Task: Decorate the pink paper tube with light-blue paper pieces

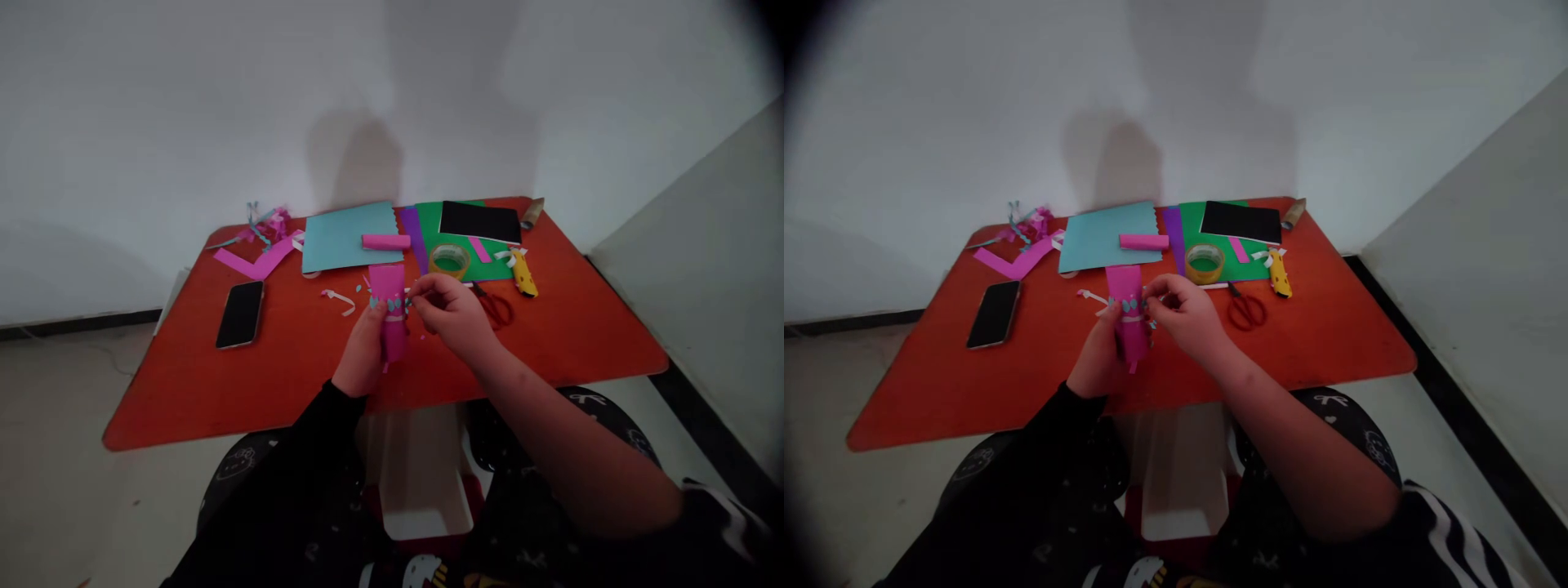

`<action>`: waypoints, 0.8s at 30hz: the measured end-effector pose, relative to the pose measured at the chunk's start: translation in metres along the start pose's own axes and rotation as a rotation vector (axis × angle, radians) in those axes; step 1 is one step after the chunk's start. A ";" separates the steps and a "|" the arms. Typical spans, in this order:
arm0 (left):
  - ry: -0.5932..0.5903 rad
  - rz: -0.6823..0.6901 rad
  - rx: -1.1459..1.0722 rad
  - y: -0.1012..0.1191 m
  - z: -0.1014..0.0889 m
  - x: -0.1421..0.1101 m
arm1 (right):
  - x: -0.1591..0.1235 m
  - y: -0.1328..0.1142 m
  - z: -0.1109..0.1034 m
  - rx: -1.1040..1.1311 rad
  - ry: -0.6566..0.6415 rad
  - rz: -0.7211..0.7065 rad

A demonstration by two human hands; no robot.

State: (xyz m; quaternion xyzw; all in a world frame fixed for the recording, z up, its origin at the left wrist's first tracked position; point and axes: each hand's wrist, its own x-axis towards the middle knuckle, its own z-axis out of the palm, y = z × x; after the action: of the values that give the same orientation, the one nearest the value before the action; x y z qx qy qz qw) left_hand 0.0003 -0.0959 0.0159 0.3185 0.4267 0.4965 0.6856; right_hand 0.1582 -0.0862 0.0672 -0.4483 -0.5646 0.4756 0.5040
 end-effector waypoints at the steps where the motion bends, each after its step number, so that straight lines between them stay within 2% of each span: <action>1: 0.005 0.001 -0.001 0.000 0.001 0.000 | 0.000 0.000 0.000 -0.005 -0.001 -0.015; 9: 0.008 0.018 0.008 0.003 0.006 -0.004 | 0.000 0.005 0.001 -0.188 0.039 -0.149; 19: -0.027 0.000 -0.011 0.007 0.014 -0.008 | -0.003 0.004 0.004 -0.368 0.101 -0.430; 24: -0.028 -0.017 -0.016 0.013 0.020 -0.014 | -0.002 0.006 0.004 -0.391 0.118 -0.471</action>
State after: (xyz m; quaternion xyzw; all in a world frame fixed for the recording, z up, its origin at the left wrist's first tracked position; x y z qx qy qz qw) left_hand 0.0109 -0.1053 0.0393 0.3163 0.4160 0.4895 0.6981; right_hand 0.1540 -0.0872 0.0607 -0.4205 -0.7035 0.2010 0.5365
